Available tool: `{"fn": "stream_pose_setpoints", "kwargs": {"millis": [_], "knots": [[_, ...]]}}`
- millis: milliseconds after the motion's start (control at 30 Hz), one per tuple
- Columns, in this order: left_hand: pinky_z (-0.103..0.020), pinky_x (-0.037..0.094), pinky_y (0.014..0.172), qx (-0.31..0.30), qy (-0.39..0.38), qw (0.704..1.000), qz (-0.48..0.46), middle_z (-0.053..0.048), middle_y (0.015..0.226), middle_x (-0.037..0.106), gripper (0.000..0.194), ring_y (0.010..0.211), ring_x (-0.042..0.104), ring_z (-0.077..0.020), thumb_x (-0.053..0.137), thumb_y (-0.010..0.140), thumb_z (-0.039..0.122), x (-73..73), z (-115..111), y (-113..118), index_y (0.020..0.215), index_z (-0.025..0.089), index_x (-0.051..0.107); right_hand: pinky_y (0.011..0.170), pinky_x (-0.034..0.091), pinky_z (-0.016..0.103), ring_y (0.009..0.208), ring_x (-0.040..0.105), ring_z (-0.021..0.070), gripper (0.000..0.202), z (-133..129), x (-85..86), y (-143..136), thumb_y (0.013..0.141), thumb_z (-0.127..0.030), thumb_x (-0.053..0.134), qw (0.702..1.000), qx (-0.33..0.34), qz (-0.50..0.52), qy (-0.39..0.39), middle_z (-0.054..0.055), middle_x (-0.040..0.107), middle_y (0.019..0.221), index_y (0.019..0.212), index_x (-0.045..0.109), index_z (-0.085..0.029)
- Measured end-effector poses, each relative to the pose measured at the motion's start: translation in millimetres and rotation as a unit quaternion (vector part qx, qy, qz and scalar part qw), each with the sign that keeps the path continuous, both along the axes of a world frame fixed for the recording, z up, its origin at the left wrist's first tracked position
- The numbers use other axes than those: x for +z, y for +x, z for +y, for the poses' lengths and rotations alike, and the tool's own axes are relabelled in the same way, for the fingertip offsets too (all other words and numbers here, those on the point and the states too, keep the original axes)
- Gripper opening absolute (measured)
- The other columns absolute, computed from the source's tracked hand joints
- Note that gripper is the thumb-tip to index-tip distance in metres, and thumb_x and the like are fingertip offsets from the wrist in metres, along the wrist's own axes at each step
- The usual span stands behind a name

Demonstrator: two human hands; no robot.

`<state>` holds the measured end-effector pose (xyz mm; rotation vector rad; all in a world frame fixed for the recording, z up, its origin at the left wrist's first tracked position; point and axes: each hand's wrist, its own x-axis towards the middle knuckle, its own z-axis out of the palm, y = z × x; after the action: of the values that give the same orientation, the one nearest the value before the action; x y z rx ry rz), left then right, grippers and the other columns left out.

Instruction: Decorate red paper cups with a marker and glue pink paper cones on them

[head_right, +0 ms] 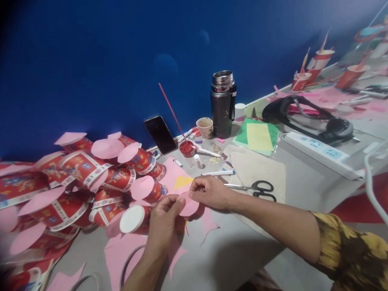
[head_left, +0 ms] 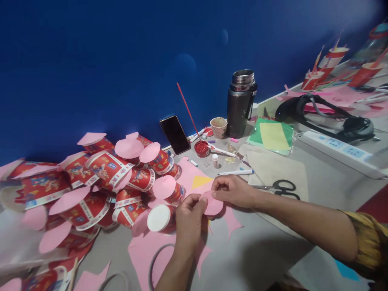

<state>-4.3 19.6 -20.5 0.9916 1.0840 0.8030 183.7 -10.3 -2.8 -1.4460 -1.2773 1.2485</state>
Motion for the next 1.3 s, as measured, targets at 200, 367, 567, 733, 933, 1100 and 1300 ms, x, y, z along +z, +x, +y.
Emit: {"fn": "stream_pose_setpoints", "kwargs": {"millis": [200,367,567,733,933,1100,1300], "knots": [[-0.028,0.055,0.056,0.005,-0.029,1.000,-0.007,-0.003,0.068,0.072,0.035,0.056,0.065,-0.0159,0.090,0.071,0.043,4.8,-1,0,0.081,0.015,0.071,0.052,0.030,0.022,0.060,0.044,0.0096,0.011,0,0.5,3,0.079,-0.026,0.067,0.999,0.040,-0.018,-0.004,-0.006,0.056,0.066,0.086,0.069,-0.017],[-0.026,0.055,0.058,-0.009,-0.009,1.000,0.021,-0.003,0.069,0.072,0.035,0.059,0.065,-0.0149,0.089,0.072,0.044,8.4,-1,1,0.079,0.014,0.072,0.052,0.029,0.022,0.060,0.044,0.0100,0.009,0,2.2,1,0.080,-0.027,0.066,0.999,0.022,-0.029,0.000,-0.005,0.055,0.066,0.079,0.066,-0.017],[-0.025,0.052,0.051,-0.027,-0.043,0.998,0.031,-0.001,0.070,0.069,0.040,0.054,0.062,-0.0134,0.089,0.072,0.049,9.8,-4,-1,0.085,0.016,0.072,0.053,0.031,0.023,0.062,0.046,0.0115,0.015,0,2.6,-1,0.078,-0.033,0.065,1.000,-0.012,0.003,-0.026,-0.004,0.054,0.067,0.078,0.065,-0.018],[-0.026,0.055,0.058,-0.030,-0.042,0.999,0.009,-0.003,0.076,0.072,0.039,0.061,0.065,-0.0146,0.091,0.072,0.047,6.9,-3,-4,0.087,0.016,0.072,0.051,0.028,0.023,0.058,0.041,0.0108,0.014,0,5.2,0,0.079,-0.032,0.064,1.000,0.007,-0.004,-0.016,-0.005,0.050,0.062,0.076,0.063,-0.019],[-0.028,0.057,0.064,-0.024,-0.002,1.000,0.017,-0.005,0.079,0.075,0.037,0.068,0.069,-0.0184,0.092,0.069,0.044,1.2,-3,-6,0.086,0.016,0.075,0.052,0.029,0.023,0.059,0.044,0.0107,0.012,-1,4.3,-3,0.080,-0.030,0.065,0.999,0.007,-0.034,0.005,-0.005,0.053,0.063,0.075,0.064,-0.019],[-0.030,0.057,0.066,-0.002,-0.002,1.000,0.004,-0.005,0.078,0.076,0.034,0.069,0.070,-0.0187,0.092,0.068,0.042,-0.8,-2,-5,0.082,0.016,0.075,0.052,0.030,0.022,0.060,0.046,0.0103,0.011,-1,1.4,-2,0.079,-0.028,0.068,1.000,0.015,-0.015,0.017,-0.005,0.057,0.065,0.077,0.067,-0.018],[-0.029,0.057,0.065,0.008,-0.027,0.999,-0.030,-0.005,0.074,0.075,0.035,0.066,0.068,-0.0165,0.096,0.063,0.038,1.1,1,-3,0.078,0.014,0.075,0.051,0.036,0.022,0.055,0.049,0.0100,0.008,2,0.7,1,0.076,-0.025,0.068,0.998,-0.017,0.062,-0.024,-0.004,0.059,0.062,0.079,0.068,-0.017]]}}
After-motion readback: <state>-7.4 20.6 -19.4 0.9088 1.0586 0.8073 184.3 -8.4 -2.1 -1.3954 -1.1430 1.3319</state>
